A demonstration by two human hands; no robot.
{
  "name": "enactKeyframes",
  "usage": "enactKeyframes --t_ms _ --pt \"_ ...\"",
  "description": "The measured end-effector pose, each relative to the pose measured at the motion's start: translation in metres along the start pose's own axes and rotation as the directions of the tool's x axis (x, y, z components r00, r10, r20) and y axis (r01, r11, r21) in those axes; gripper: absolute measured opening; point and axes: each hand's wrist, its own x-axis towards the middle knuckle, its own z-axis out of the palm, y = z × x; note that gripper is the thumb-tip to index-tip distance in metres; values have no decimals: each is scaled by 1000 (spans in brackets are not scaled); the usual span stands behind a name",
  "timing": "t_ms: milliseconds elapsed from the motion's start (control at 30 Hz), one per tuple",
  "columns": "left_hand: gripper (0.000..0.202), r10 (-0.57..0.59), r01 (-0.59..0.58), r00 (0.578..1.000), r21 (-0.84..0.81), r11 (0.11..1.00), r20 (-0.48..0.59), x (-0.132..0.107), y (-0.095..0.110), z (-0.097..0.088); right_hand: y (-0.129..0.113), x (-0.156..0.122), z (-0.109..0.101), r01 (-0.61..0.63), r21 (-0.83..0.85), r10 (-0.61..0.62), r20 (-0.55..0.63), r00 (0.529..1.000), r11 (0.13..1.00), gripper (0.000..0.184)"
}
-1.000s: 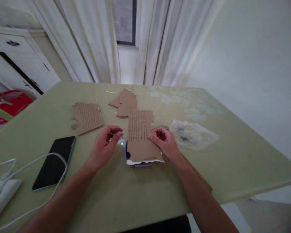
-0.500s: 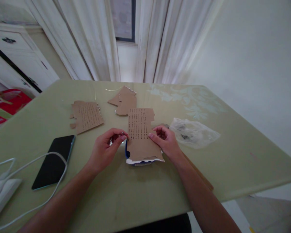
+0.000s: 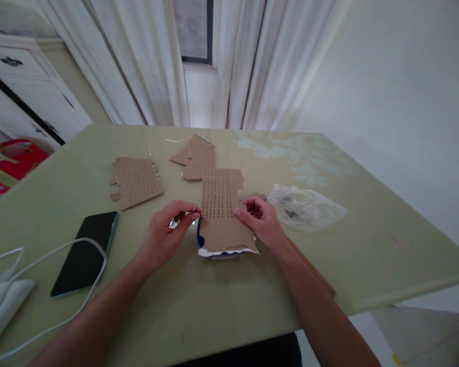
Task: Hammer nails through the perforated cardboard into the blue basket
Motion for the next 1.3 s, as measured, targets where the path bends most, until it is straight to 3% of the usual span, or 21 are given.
enactKeyframes --t_ms 200,333,400,467,600,700,900,1000,1100,1133,1233,1300 --pt "17 43 -43 999 64 997 2 -1 2 2 -3 1 -5 34 -51 -34 -11 999 998 48" --pt "20 87 -87 996 83 993 0 -1 5 3 -7 5 -29 59 -269 -107 -164 981 961 44" --pt "19 111 -110 994 79 991 -4 -1 6 3 -7 5 -44 35 -514 -138 -162 977 857 36" --pt "17 134 -133 991 73 988 -10 0 6 4 -6 4 -56 -17 -714 -98 -120 988 700 29" --pt "16 188 -187 982 51 981 -23 0 5 7 -2 0 -65 -69 -890 -10 -83 997 451 24" --pt "15 213 -212 977 46 976 -28 -1 2 9 0 -2 -60 -64 -917 -7 -72 997 394 18" --pt "14 201 -200 979 38 979 -29 0 -2 12 -5 -6 -52 -36 -929 -89 -74 993 369 18" --pt "15 207 -207 978 12 978 -33 1 -3 14 -24 -11 -57 -56 -929 -154 -119 981 366 26" --pt "16 219 -218 975 10 976 -41 3 -6 16 -60 -21 -63 -29 -926 -217 -119 969 377 34" --pt "17 224 -223 974 12 975 -44 3 -7 17 -74 -25 -62 14 -921 -235 -85 968 389 34" --pt "18 235 -235 971 16 972 -52 4 -12 19 -117 -39 -47 287 -840 -256 184 949 460 36" --pt "19 242 -241 969 17 970 -54 5 -14 20 -139 -47 -30 381 -827 -216 318 923 413 33"
